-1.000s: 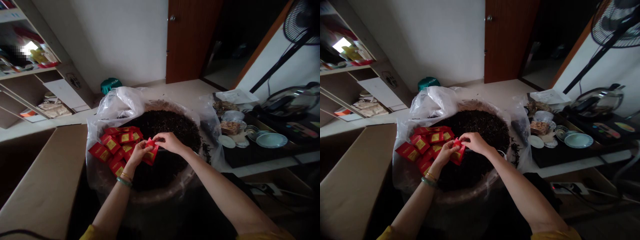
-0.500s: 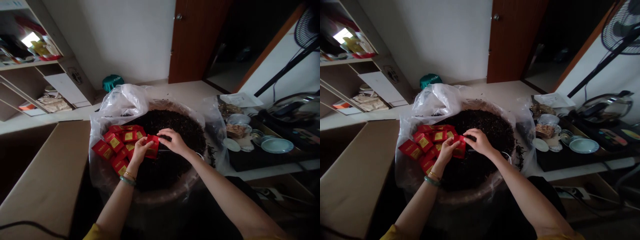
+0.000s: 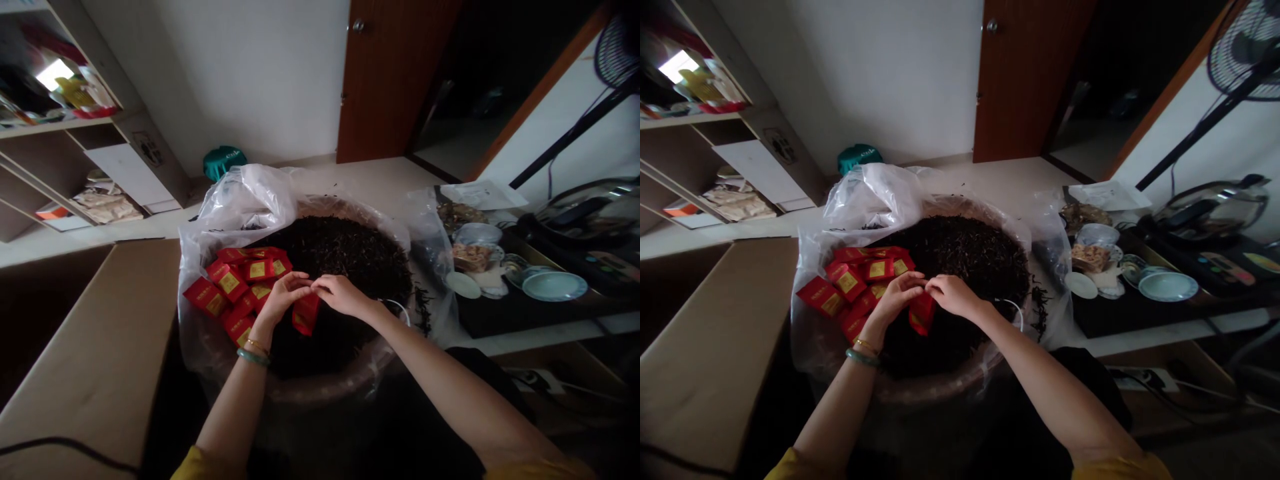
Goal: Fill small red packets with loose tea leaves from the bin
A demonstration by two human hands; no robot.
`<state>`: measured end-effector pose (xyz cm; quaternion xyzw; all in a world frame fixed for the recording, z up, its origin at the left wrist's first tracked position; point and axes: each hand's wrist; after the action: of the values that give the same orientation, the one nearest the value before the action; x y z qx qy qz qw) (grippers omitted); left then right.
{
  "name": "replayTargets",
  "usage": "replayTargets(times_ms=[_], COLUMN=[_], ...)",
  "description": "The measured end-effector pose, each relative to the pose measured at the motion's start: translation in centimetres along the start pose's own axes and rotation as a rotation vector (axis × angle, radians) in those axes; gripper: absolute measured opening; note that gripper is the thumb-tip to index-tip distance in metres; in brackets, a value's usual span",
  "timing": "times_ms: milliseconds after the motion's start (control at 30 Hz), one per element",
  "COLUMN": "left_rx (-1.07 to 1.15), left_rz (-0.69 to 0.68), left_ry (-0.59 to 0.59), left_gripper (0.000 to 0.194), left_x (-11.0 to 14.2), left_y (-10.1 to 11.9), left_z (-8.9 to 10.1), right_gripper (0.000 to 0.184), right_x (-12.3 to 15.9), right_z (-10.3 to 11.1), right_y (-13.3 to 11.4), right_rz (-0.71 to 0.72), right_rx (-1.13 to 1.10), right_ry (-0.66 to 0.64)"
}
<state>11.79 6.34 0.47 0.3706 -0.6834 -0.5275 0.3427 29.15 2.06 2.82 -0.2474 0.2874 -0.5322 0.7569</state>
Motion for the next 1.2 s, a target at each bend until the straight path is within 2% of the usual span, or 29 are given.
replayTargets(times_ms=[67,167,233,300,433,633,767,833,900,1033,1200], left_rx=[-0.195,-0.484,-0.581,-0.604,-0.489,-0.345,-0.297,-0.258,-0.251,-0.197,0.042], left_rz=[0.015,0.048,0.057,0.063,0.077,0.090,0.116,0.118,0.102,0.070,0.065], left_ry=[-0.084,-0.148,-0.168,-0.192,-0.185,-0.154,-0.122,-0.128,-0.085,0.092,0.179], left_gripper=[0.048,0.050,0.046,0.040,0.027,0.020,0.024,0.028,0.027,0.026,0.033], left_x=[0.1,0.1,0.1,0.2,0.2,0.2,0.3,0.3,0.2,-0.1,-0.1], left_y=[0.2,0.0,-0.2,-0.3,-0.3,-0.3,-0.5,-0.5,-0.6,-0.4,-0.2], left_z=[0.6,1.4,1.7,1.8,1.5,1.1,1.1,1.1,1.1,1.1,0.2], right_gripper=[0.020,0.018,0.016,0.012,0.015,0.022,0.012,0.014,0.017,0.012,0.013], right_x=[0.2,0.5,0.6,0.7,0.7,0.8,0.9,0.9,0.9,0.6,0.1], right_z=[0.1,0.3,0.3,0.4,0.5,0.2,-0.1,-0.2,-0.1,0.2,-0.2], right_y=[-0.4,-0.8,-0.7,-0.6,-0.2,-0.4,-0.2,0.1,0.2,0.2,0.0], right_rz=[0.010,0.021,0.028,0.047,0.098,0.168,0.027,-0.025,-0.031,0.005,-0.006], right_rx=[0.002,0.109,0.185,0.194,0.142,0.133,0.255,0.300,0.303,0.209,-0.060], right_ry=[-0.044,-0.176,-0.235,-0.207,-0.057,0.030,-0.114,-0.181,-0.182,-0.056,0.213])
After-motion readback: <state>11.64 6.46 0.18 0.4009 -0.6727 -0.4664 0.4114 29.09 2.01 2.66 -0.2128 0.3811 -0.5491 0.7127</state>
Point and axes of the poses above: each hand's wrist, its own x-axis away from the middle knuckle, its own z-axis out of the back of the hand, y = z × x, and after that the axes turned 1 degree about -z, right-handed
